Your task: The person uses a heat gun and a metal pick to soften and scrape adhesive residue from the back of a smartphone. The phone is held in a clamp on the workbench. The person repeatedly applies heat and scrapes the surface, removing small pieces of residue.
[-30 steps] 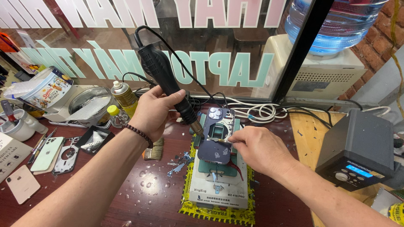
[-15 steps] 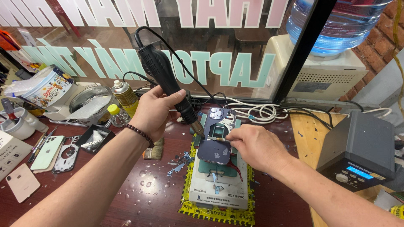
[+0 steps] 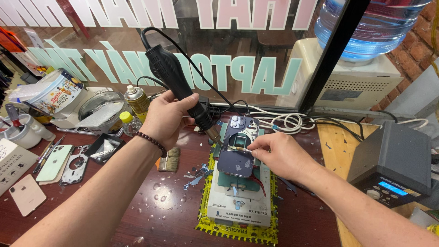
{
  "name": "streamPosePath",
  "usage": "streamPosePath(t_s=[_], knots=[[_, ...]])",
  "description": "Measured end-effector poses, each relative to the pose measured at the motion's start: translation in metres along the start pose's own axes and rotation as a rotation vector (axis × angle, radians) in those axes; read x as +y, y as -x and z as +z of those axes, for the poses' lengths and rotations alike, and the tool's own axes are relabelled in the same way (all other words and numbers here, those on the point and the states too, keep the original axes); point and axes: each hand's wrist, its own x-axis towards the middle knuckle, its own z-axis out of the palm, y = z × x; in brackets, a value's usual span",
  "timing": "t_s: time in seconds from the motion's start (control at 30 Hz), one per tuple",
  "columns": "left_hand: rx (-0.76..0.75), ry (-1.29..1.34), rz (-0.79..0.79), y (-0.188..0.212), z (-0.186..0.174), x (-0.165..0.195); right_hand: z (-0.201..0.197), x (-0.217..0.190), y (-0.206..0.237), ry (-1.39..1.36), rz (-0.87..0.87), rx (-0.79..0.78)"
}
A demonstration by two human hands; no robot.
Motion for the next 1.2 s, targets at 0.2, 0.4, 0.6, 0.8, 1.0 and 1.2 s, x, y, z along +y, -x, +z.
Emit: streamPosePath(t_s=[0.2,0.4,0.6,0.8,1.0,1.2], knots=[[0.023,0.011,-0.022,0.001,-0.001,-0.004,0.005,-0.015,0.01,-0.004,0.04,0.09],[0.016,0.027,-0.016,0.001,-0.004,-0.002,-0.002,-0.032,0.014,0.164,0.016,0.12],[0.007,0.023,-0.006,0.004,-0.007,0.0,-0.018,-0.03,0.023,0.245,0.015,0.064],[0.011,0.01,-0.008,0.007,0.001,-0.003,-0.018,-0.03,0.017,0.295,0.006,0.014],[-0.012,0.025,-0.018,0.009,0.004,-0.004,-0.007,-0.015,0.004,0.149,0.057,-0.039],[0.023,-0.018,-0.026,0.005,-0.001,0.0,0.004,-0.007,0.0,0.018,-0.009,0.042]])
